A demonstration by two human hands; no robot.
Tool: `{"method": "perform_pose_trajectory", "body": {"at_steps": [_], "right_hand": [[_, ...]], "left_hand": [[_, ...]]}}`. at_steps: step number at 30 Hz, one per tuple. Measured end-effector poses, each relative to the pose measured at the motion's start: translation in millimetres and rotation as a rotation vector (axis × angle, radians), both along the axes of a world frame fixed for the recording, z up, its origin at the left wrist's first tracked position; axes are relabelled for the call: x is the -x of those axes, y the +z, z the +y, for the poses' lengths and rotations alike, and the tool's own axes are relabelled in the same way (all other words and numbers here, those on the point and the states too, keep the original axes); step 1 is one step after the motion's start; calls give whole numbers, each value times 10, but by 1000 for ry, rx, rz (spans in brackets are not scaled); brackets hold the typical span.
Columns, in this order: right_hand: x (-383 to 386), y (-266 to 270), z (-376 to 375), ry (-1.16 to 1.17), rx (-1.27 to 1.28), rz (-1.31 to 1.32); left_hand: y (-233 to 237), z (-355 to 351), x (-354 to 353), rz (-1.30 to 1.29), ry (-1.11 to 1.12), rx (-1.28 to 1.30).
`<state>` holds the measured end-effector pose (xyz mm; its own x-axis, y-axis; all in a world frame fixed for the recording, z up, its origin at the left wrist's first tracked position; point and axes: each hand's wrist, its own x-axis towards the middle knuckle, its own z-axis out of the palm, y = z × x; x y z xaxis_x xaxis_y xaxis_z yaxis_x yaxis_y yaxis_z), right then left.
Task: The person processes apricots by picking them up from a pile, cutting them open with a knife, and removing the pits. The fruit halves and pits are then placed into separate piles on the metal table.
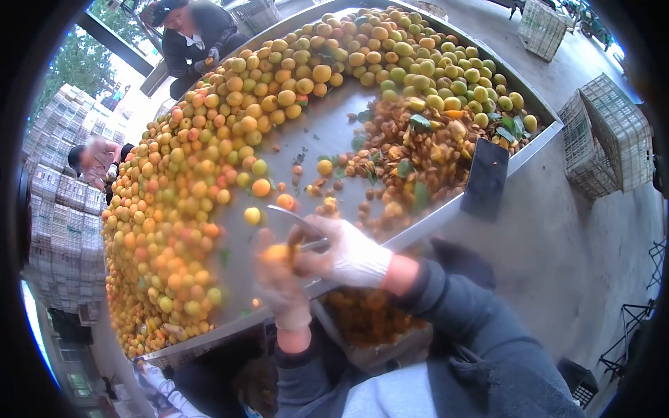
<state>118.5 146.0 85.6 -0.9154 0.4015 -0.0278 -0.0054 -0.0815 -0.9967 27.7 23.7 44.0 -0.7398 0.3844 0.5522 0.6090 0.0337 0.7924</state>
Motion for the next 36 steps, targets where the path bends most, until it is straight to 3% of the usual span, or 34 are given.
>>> {"method": "perform_pose_trajectory", "body": {"at_steps": [1, 3, 4, 6, 7, 8, 11, 12, 14, 15, 16, 17, 18, 21, 26, 29, 31, 32, 34, 35, 36], "right_hand": [[-32, 101, -12, 38, 148, -39], [-53, 281, 41, 35, 209, -123], [-54, 322, 84, 27, 268, -213], [-72, 274, 193, 12, 289, -208], [-100, 303, 251, 36, 276, -228], [-123, 311, 285, 60, 265, -249], [-55, 254, 204, 208, 157, -193], [27, 54, 121, 249, -26, 25], [97, -12, 44, 211, -198, 89], [101, 54, 40, 213, -197, 88], [85, 191, 54, 52, 26, -16], [75, 304, 81, -110, 245, -120], [48, 352, 136, -225, 319, -84], [61, 260, 151, -541, 623, 244], [-22, 307, 57, -650, 385, 377], [-61, 322, 27, -646, 426, 351], [-82, 273, 11, -610, 215, 381], [-83, 227, 14, -612, 216, 380], [-76, 187, 29, -455, -240, 504], [-122, 265, 31, -458, -414, 418], [-104, 243, 57, -462, -412, 418]], "left_hand": [[34, -45, 30, 3, 2, 2], [140, -208, 128, -884, -205, -357], [148, -296, 125, -880, -205, -356], [134, -452, 91, -376, -314, 217], [141, -479, 142, -25, -354, 380], [120, -440, 109, -30, -363, 376], [159, -268, 63, -815, -428, 228], [172, -273, 58, -814, -420, 230], [221, -248, -21, -1155, -528, 119], [290, -168, -73, -1124, -456, 65], [226, -196, -47, -1128, -454, 62], [113, -240, 3, -1317, -487, -49], [80, -247, 26, -1502, -520, -163], [46, -159, -30, -1634, -567, -398], [14, -62, -191, -1611, -552, -271], [-42, 12, -237, -1582, -608, -251], [-58, 72, -281, -1556, -632, -247], [-53, 132, -324, -1478, -530, -208], [-149, 198, -404, -1400, -433, -164], [-314, 212, -424, -1190, -344, -177], [-317, 246, -434, -978, -257, -188]]}}
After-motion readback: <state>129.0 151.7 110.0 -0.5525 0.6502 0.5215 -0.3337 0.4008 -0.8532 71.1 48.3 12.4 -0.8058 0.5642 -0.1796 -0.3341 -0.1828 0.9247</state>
